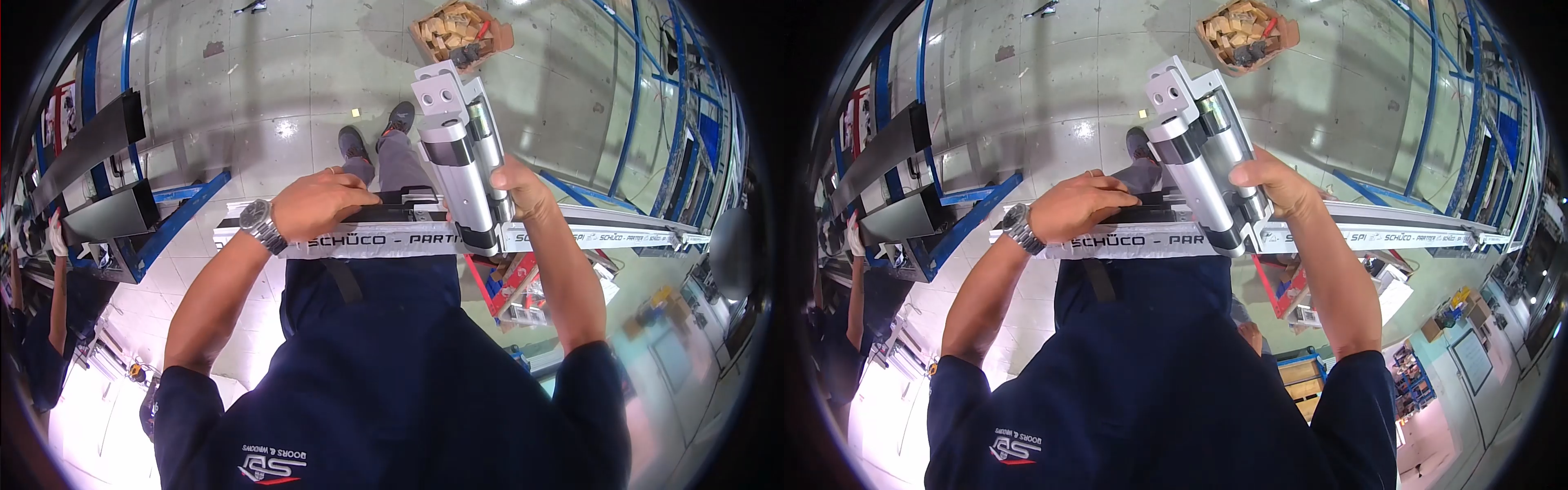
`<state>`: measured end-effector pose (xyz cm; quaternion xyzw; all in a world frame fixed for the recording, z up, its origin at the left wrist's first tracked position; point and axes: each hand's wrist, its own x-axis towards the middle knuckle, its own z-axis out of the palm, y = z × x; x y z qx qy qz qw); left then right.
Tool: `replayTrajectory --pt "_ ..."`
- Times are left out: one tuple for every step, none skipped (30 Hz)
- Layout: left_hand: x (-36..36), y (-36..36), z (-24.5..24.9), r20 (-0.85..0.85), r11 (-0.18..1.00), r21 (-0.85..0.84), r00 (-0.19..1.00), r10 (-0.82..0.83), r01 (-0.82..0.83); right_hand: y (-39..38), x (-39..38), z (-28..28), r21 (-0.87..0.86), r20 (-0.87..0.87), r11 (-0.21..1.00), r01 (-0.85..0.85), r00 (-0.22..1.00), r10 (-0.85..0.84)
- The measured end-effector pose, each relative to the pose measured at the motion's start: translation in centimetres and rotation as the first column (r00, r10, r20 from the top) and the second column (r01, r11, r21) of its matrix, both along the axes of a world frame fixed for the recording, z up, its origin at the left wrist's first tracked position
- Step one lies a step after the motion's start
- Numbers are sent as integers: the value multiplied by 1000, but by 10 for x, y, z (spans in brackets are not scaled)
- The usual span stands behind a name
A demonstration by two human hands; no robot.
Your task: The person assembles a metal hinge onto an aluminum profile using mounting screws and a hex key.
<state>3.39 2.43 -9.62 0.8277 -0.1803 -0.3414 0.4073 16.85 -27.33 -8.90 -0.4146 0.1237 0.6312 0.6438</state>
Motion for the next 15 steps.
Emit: replayTrajectory --pt "1 1 4 6 1000 19 1000 -5 5 -1 -1 -1 -2 10 1000 6 1000 -6" --pt "1 1 6 8 999 36 1000 -13 13 -2 -1 -2 -3 22 1000 12 1000 -12" --pt "1 0 8 9 998 52 1000 -24 23 -3 -2 -2 -4 33 1000 20 999 -20" --pt "1 0 8 7 997 67 999 -33 33 -3 -2 -1 -9 23 1000 18 1000 -18" --pt "0 -2 6 26 994 59 995 -98 96 -2 -1 0 -14 13 1000 13 1000 -13" --pt "-1 -5 3 44 986 52 986 -159 157 -2 -1 1 -18 0 1000 7 1000 -7" --pt "-1 -6 1 64 975 48 974 -219 216 -1 -1 0 -14 -3 1000 8 1000 -8" --pt "0 -7 0 73 985 0 982 -173 173 0 1 -3 -10 -7 1000 11 1000 -11" --pt "-1 -8 3 80 990 -51 989 -127 131 0 0 -4 -7 -9 1000 16 1000 -16" --pt "-3 -10 5 84 991 -101 993 -81 89 -1 0 -5 -3 -11 1000 22 1000 -22" --pt "-7 -14 5 230 998 -43 973 -29 40 -3 0 -8 1 -12 1000 29 1000 -29" --pt "-13 -19 7 163 999 -41 987 -8 15 -4 1 -12 6 -15 999 35 999 -35" --pt "-23 -24 11 89 999 -39 996 14 -10 -7 3 -16 -10 -3 1000 22 1000 -22" --pt "-30 -28 14 12 999 -35 999 37 -37 -9 4 -20 -27 8 1000 9 1000 -9" --pt "-28 -28 20 -47 1000 -10 999 16 -17 -7 8 -19 -33 7 999 0 1000 0"
